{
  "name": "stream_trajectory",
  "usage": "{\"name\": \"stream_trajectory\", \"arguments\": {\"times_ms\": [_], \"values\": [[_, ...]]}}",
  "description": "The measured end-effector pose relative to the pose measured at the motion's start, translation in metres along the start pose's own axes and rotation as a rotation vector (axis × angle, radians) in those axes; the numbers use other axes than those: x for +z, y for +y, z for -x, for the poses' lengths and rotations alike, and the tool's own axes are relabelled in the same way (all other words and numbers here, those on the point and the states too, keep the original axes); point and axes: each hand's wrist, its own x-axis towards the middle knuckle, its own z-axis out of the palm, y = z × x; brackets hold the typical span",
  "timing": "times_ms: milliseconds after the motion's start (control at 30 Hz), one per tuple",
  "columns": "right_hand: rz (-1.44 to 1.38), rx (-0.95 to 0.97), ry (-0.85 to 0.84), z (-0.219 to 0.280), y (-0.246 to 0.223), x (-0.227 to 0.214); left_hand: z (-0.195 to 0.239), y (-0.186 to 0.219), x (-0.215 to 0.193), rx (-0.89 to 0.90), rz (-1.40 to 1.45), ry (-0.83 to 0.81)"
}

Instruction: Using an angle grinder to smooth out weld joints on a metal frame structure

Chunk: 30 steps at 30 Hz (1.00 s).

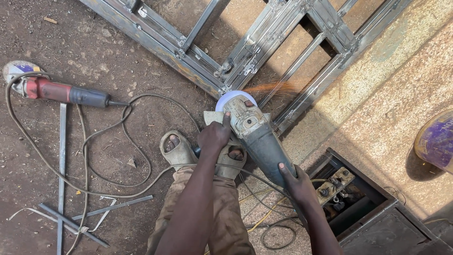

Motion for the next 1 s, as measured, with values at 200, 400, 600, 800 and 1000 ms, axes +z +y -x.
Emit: {"name": "stream_trajectory", "arguments": {"times_ms": [200,400,600,800,1000], "values": [[0.117,0.025,0.044,0.006,-0.012,-0.026,0.003,0.008,-0.003,-0.025,0.008,-0.054],[0.051,0.002,0.004,-0.007,-0.001,-0.004,-0.004,0.003,-0.007,-0.029,-0.021,-0.037],[-0.273,-0.001,-0.021,-0.02,0.008,0.038,-0.016,-0.004,-0.012,-0.024,-0.098,0.014],[-0.355,-0.081,-0.126,-0.044,0.034,0.056,-0.016,-0.021,-0.008,-0.108,-0.18,0.054],[-0.448,-0.157,-0.109,-0.035,0.006,0.072,-0.012,-0.014,-0.016,-0.052,-0.19,0.141]]}}
